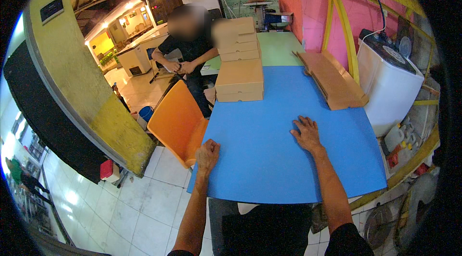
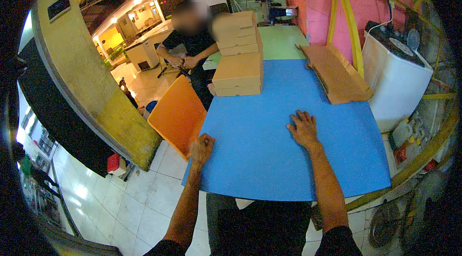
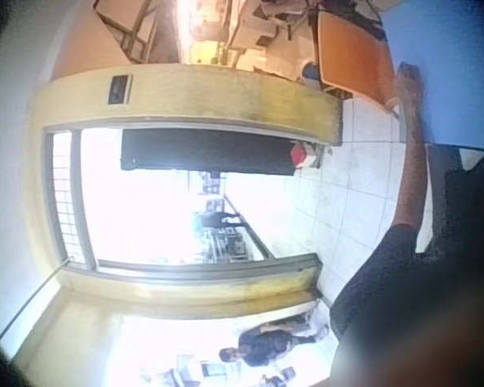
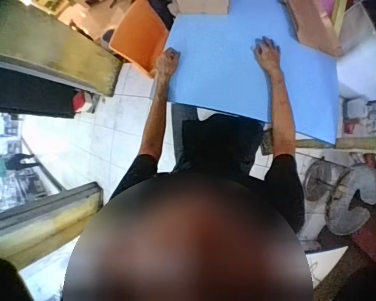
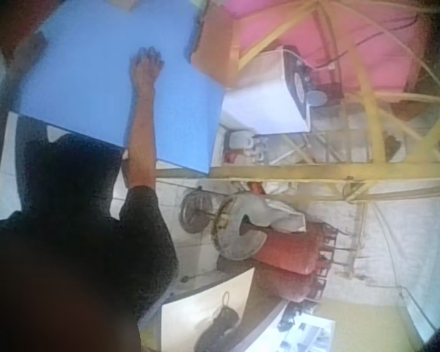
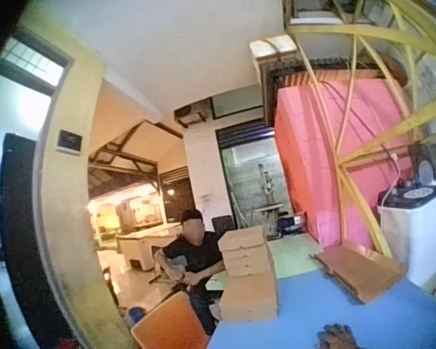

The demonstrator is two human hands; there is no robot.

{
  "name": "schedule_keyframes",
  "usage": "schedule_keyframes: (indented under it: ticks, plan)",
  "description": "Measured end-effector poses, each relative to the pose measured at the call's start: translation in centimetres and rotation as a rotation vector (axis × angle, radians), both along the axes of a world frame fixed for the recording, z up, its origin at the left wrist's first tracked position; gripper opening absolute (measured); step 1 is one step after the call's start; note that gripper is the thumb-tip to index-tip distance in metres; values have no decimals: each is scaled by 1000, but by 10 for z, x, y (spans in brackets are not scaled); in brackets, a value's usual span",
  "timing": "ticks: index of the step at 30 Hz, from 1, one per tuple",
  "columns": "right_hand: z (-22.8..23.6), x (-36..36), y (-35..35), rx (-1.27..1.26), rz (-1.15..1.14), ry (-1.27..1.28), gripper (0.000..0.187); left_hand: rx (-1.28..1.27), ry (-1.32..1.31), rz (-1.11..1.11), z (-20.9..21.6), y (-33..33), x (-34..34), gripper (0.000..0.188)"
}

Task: The person assembles flat cardboard boxes by folding the sides and tucking the tabs into slots to form a rectangular container. They repeat this process for multiple boxes, stacking the finished ones on a blue table.

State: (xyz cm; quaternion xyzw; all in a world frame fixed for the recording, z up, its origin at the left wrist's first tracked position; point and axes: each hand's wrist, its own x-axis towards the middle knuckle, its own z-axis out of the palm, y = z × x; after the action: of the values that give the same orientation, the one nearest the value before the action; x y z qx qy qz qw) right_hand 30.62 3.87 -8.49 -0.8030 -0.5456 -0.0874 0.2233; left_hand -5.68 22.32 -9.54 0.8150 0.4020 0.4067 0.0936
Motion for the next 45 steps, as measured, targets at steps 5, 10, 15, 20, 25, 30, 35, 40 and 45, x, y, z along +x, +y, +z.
schedule_keyframes:
  ticks: [5, 10, 15, 20, 25, 30, 35, 40, 45]
  plan:
    - [-3, 0, 0, 16, 4, -7, 51, -44, 8, -1, -1, 1, -2, 22]
    - [-4, 1, 0, -12, -8, -8, 51, -79, 3, -10, 0, 1, -3, 22]
    - [-5, -1, 0, 18, 0, 0, 50, -73, 29, 7, 1, 1, -3, 23]
    - [-9, 3, -1, 27, -6, 0, 49, -53, 27, 8, -2, 3, -4, 24]
    - [2, 10, 4, 6, 61, 193, 54, -110, 66, -21, -3, 3, -4, 24]
    - [32, -14, -4, 377, -24, -89, 81, -91, -240, 144, 5, -6, -1, 62]
    - [52, -38, -6, 405, 146, -119, 71, -145, -231, 190, 8, -5, -5, 65]
    - [42, -76, 1, 556, 583, -146, 51, -200, -189, 171, 2, 1, -11, 54]
    - [38, -124, -2, 501, 862, -126, 51, -157, -192, 157, -2, 3, -11, 47]
